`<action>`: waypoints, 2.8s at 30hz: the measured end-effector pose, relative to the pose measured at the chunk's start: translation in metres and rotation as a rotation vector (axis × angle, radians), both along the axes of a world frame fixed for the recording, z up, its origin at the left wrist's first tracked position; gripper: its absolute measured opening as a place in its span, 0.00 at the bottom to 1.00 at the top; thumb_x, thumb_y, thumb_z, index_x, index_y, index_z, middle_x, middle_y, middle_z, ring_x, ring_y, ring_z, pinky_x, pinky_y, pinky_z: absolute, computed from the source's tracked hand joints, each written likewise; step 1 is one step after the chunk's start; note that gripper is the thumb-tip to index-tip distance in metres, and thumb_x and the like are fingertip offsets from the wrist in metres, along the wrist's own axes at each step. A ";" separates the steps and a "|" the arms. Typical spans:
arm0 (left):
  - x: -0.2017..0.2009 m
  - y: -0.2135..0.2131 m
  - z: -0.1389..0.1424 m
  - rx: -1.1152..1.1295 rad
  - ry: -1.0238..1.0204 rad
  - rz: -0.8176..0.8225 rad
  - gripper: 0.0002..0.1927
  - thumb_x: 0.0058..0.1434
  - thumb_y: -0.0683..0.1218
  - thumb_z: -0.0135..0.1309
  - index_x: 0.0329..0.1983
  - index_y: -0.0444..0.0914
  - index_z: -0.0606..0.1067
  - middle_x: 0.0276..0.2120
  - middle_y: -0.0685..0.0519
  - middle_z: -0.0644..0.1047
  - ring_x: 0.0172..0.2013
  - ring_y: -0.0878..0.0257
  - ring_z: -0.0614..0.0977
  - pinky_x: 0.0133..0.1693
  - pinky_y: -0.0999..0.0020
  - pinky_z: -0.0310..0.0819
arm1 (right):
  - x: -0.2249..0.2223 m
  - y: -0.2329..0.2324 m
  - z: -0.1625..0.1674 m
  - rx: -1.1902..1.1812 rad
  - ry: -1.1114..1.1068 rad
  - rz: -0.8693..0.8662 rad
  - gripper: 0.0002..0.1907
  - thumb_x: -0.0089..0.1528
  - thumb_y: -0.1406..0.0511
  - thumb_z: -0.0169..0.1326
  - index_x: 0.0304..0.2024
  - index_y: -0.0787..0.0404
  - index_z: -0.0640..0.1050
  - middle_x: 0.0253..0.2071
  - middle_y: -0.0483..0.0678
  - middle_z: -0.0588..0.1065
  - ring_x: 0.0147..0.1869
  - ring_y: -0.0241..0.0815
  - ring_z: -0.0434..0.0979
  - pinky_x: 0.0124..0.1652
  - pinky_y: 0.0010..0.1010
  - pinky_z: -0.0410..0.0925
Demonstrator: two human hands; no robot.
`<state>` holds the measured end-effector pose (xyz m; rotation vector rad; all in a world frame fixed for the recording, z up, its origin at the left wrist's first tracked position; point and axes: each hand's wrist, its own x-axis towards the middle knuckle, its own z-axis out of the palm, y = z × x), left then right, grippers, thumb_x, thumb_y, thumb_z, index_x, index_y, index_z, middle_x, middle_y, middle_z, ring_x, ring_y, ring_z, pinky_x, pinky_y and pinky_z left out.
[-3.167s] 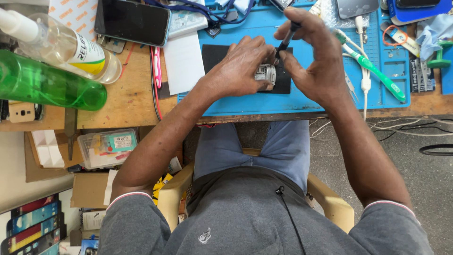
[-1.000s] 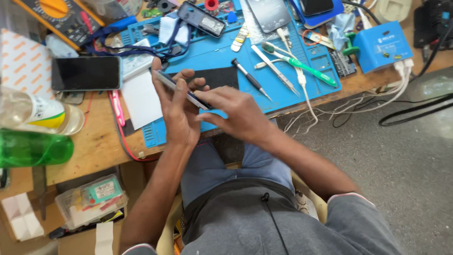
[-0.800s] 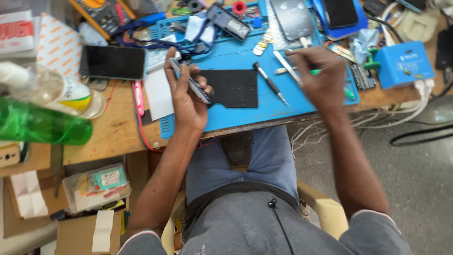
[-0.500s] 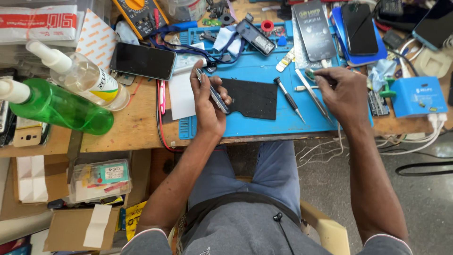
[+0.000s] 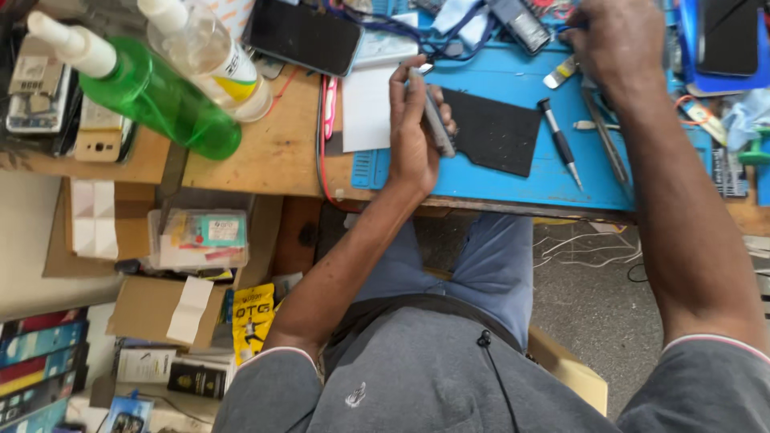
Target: The person tests a disassembled mobile phone with multimeter probes, then uses a screwdriver and a plastic pry tool to remove screws and separate the phone casing. The person wipes the phone and its motherboard with a cloth and a toothbrush, then sprays a cleaning liquid onto the board and continues brushing. The clip ends with the person handling a white cable.
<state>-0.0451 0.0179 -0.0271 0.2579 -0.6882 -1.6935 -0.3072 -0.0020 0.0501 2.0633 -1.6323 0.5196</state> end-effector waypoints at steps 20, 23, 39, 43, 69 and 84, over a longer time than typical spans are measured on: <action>-0.022 -0.009 -0.018 -0.151 -0.256 0.172 0.10 0.77 0.51 0.49 0.53 0.42 0.68 0.36 0.62 0.64 0.37 0.76 0.66 0.41 0.78 0.67 | 0.120 0.138 -0.052 0.207 -1.272 0.061 0.12 0.65 0.68 0.67 0.50 0.65 0.84 0.38 0.47 0.83 0.37 0.27 0.76 0.36 0.19 0.69; -0.023 -0.008 -0.018 -0.140 -0.268 0.178 0.10 0.77 0.51 0.49 0.53 0.42 0.68 0.36 0.62 0.64 0.36 0.76 0.66 0.41 0.78 0.66 | 0.118 0.138 -0.054 0.205 -1.241 0.067 0.12 0.65 0.68 0.67 0.51 0.65 0.84 0.38 0.47 0.83 0.38 0.27 0.78 0.37 0.19 0.70; -0.022 -0.006 -0.023 -0.214 -0.342 0.193 0.09 0.79 0.52 0.47 0.55 0.43 0.68 0.38 0.62 0.65 0.39 0.75 0.66 0.47 0.76 0.68 | 0.131 0.143 -0.048 0.055 -1.010 0.093 0.09 0.67 0.73 0.64 0.50 0.66 0.83 0.37 0.51 0.81 0.38 0.37 0.82 0.37 0.26 0.73; -0.022 -0.003 -0.022 -0.278 -0.402 0.228 0.09 0.80 0.51 0.46 0.56 0.43 0.67 0.40 0.61 0.65 0.40 0.74 0.65 0.48 0.75 0.66 | 0.133 0.145 -0.048 0.021 -0.948 0.112 0.09 0.67 0.74 0.64 0.49 0.66 0.82 0.37 0.52 0.79 0.38 0.40 0.83 0.37 0.29 0.73; -0.010 0.013 0.008 -0.394 -0.675 0.166 0.15 0.83 0.53 0.32 0.60 0.40 0.65 0.44 0.56 0.67 0.44 0.69 0.67 0.50 0.72 0.67 | 0.157 0.087 -0.018 -0.236 -0.820 0.179 0.08 0.69 0.74 0.63 0.50 0.66 0.81 0.40 0.54 0.79 0.41 0.47 0.83 0.38 0.34 0.72; -0.009 0.019 0.010 -0.716 -0.780 0.123 0.33 0.67 0.37 0.62 0.69 0.39 0.59 0.54 0.53 0.68 0.53 0.65 0.74 0.57 0.68 0.73 | 0.122 0.127 -0.022 -0.074 -1.416 0.214 0.08 0.68 0.74 0.62 0.50 0.69 0.82 0.43 0.47 0.81 0.45 0.29 0.80 0.44 0.18 0.72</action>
